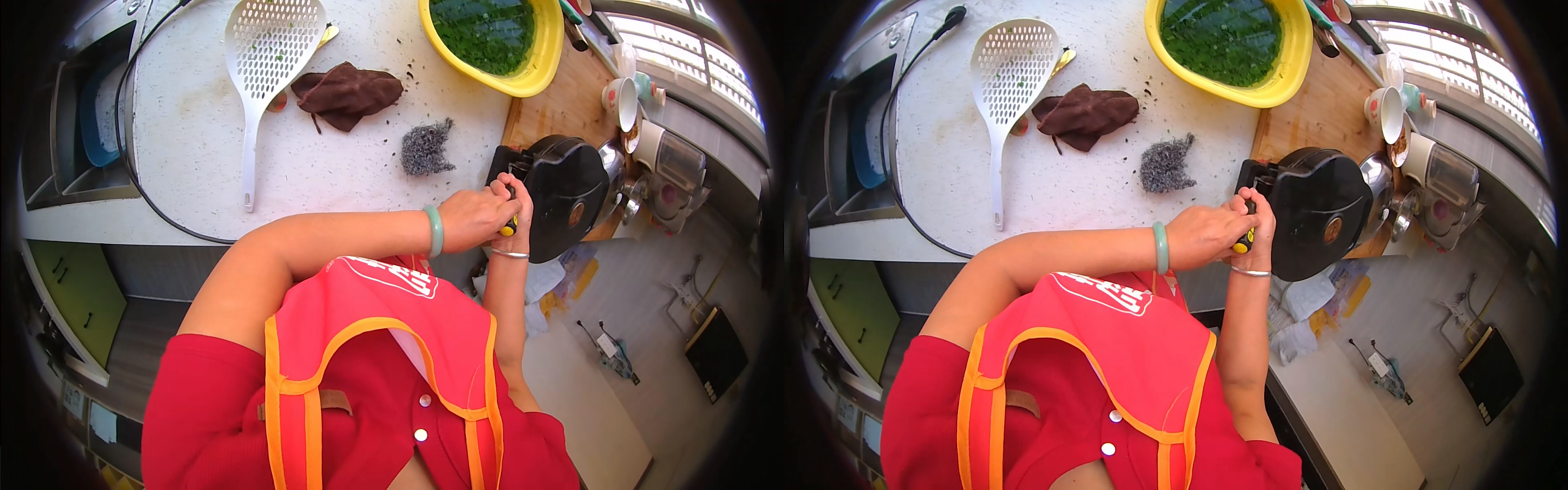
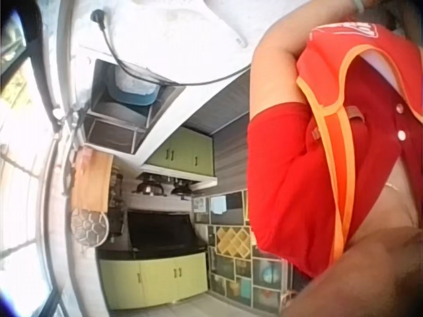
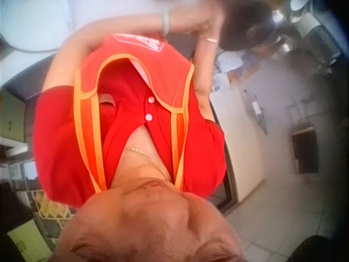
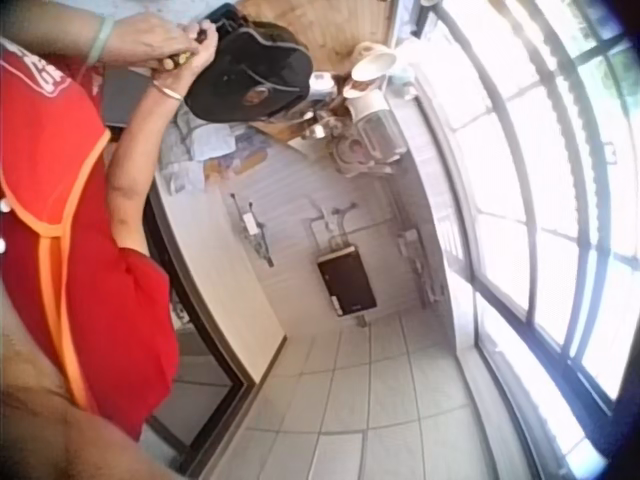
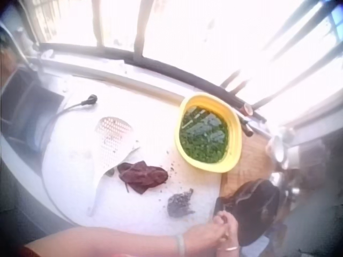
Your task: The person cleans the exterior of a black appliance with a steel wool pad and a cloth. They then use a screwdriver to unscrew and remove a panel from the appliance, followed by further cleaning of the exposed area.
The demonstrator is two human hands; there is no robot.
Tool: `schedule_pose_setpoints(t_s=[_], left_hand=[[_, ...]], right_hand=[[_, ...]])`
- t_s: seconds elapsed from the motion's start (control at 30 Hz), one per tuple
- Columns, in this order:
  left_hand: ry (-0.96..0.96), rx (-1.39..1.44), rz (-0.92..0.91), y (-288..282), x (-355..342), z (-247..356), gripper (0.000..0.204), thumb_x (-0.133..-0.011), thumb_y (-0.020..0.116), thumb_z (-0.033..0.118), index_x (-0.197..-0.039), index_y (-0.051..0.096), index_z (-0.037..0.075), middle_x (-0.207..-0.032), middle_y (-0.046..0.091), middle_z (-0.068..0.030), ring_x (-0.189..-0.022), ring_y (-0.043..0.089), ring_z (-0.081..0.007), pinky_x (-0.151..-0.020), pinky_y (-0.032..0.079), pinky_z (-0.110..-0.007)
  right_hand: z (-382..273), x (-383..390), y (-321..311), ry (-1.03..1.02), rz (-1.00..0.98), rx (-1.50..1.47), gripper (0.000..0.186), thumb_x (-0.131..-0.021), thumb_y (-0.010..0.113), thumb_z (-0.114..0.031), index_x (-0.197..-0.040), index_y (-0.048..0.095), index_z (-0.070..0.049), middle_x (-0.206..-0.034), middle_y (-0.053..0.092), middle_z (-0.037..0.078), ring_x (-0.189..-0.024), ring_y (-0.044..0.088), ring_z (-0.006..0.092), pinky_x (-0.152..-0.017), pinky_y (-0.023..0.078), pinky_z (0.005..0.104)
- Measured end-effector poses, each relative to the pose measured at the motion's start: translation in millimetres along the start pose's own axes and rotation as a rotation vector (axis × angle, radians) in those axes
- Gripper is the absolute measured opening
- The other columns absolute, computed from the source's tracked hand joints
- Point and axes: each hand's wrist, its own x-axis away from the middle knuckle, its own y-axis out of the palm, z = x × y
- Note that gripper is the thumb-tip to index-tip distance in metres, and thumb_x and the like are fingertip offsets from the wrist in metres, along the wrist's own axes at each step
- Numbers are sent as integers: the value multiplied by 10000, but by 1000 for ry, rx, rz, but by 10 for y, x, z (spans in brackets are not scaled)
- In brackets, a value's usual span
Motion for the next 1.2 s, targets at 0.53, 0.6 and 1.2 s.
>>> schedule_pose_setpoints(t_s=[0.53,0.6,1.2], left_hand=[[1,141,-182,-66,323,50,476,-731,699,213,-1121,460,83,-802,579,-100,-694,603,-288,-566,476,-390],[-80,257,-163,-142,343,77,462,-776,665,226,-1156,450,77,-802,579,-94,-682,600,-270,-582,478,-375],[-1014,1461,178,-260,490,-237,165,-883,582,195,-978,624,67,-801,558,38,-750,514,-61,-712,441,-222]], right_hand=[[269,197,6,-39,-6,123,231,-935,414,-288,-839,484,-90,-498,438,51,-436,391,152,-433,334,277],[269,223,20,-38,-72,138,248,-942,396,-300,-844,487,-91,-501,442,46,-426,396,150,-415,333,273],[792,825,263,143,-407,130,349,-984,253,-327,-914,464,-58,-476,403,37,-402,363,138,-408,336,261]])
